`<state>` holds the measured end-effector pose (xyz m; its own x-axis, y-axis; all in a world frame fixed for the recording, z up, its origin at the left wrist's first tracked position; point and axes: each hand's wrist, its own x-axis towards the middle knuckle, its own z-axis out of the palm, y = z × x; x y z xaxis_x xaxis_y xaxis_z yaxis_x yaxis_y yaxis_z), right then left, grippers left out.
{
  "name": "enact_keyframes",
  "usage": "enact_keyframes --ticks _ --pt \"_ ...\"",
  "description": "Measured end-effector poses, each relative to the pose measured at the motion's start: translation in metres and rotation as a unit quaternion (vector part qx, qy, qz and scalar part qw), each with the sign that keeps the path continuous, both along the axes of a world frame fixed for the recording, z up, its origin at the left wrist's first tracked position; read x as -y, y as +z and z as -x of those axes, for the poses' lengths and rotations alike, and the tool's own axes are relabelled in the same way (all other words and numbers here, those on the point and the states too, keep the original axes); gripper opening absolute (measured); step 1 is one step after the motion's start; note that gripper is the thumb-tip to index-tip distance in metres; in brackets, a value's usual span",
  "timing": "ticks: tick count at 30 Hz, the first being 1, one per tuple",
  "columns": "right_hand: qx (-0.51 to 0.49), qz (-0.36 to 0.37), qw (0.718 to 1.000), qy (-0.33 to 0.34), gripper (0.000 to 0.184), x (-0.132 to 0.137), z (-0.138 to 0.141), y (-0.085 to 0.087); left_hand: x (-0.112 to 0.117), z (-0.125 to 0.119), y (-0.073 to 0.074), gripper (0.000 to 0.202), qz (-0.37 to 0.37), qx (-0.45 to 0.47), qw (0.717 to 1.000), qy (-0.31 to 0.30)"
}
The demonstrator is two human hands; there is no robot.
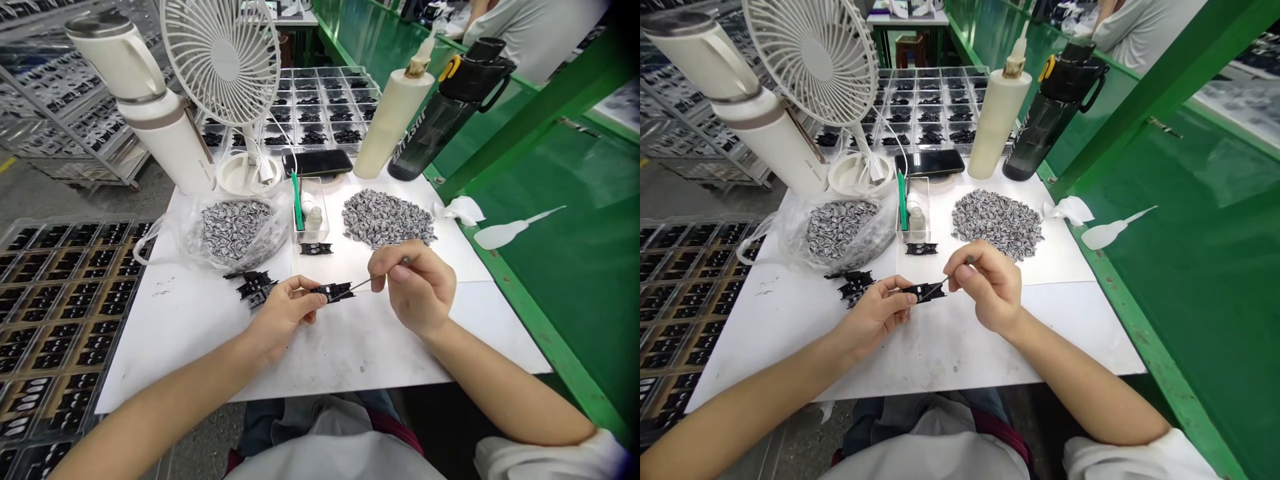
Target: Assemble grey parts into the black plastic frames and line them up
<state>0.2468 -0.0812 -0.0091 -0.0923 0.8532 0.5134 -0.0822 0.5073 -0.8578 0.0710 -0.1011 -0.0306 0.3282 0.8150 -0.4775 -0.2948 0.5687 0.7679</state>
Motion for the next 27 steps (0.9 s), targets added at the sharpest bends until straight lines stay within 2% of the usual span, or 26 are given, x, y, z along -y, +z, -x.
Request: enact_keyframes --ticks 8,13,19,23,25,27 --pt "0.014 0.015 0.999 -0.029 0.011 0.000 0.000 0.000 0.000 0.000 0.001 0.024 0.006 -0.011 1.000 -0.003" --pt "-0.010 -0.025 0.995 -0.100 0.010 -0.012 0.001 0.017 0.000 0.001 0.003 0.020 0.010 -0.014 1.000 -0.006" --pt "0.115 -0.033 0.981 -0.150 0.011 -0.051 0.010 0.040 0.000 0.000 0.003 0.019 0.006 -0.014 1.000 -0.006" --pt "0.177 -0.047 0.969 -0.165 0.016 -0.075 0.021 0.035 0.000 -0.002 0.004 0.020 0.008 -0.014 1.000 -0.001" --pt "0.256 -0.010 0.957 -0.138 0.017 -0.080 0.026 0.030 0.001 -0.002 0.004 0.021 0.003 -0.011 1.000 0.002" --pt "0.307 0.037 0.945 -0.110 0.026 -0.076 0.026 0.026 0.001 -0.002 0.005 0.021 -0.007 -0.008 1.000 0.006"
